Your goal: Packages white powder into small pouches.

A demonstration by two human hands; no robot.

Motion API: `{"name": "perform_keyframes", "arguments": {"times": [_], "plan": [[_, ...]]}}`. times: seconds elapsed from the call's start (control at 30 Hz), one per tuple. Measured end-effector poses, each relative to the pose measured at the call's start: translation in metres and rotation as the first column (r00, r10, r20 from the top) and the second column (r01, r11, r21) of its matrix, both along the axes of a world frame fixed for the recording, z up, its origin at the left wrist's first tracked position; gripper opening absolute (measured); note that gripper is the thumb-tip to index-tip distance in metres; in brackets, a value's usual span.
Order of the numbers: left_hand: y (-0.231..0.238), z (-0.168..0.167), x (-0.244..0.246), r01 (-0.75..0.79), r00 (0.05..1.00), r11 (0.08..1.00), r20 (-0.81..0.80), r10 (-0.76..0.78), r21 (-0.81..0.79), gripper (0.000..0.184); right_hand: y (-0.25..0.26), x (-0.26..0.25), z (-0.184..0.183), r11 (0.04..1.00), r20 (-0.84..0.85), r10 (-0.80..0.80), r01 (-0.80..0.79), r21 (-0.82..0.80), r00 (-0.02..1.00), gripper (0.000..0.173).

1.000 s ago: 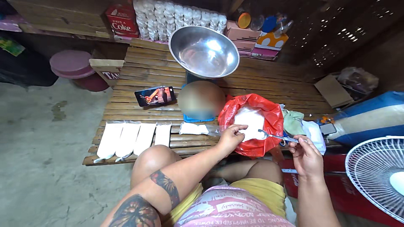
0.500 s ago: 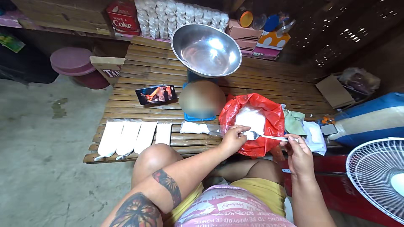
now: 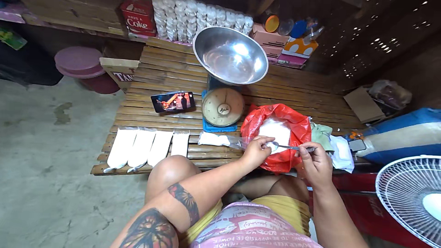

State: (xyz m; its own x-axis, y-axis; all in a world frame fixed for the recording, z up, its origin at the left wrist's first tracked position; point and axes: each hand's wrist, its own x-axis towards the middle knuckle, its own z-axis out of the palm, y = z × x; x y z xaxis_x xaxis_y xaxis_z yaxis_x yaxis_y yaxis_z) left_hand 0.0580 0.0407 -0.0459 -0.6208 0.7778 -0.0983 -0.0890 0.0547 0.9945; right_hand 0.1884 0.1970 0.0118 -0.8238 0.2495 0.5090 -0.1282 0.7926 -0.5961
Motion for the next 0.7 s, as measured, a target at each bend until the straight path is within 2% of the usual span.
{"name": "perform_keyframes", "arguments": {"times": [0.2, 0.47, 0.7], "plan": [[-0.001, 0.001, -0.002, -0.009, 0.999, 1.0, 0.045, 0.008, 0.023, 0.039, -0.003, -0.003, 0.011, 0.997, 0.017, -0.011, 0.009, 0.078, 1.0, 0.034], [-0.002, 0.003, -0.003, -0.023, 0.995, 0.999, 0.095, 0.019, 0.04, 0.038, -0.003, -0.004, 0.017, 0.998, -0.042, -0.029, 0.031, 0.048, 0.999, 0.03], [-0.002, 0.002, -0.003, -0.037, 0.996, 0.999, 0.086, 0.034, 0.037, 0.037, 0.0, 0.0, 0.017, 0.999, -0.105, 0.018, -0.022, -0.032, 0.994, 0.021]]}}
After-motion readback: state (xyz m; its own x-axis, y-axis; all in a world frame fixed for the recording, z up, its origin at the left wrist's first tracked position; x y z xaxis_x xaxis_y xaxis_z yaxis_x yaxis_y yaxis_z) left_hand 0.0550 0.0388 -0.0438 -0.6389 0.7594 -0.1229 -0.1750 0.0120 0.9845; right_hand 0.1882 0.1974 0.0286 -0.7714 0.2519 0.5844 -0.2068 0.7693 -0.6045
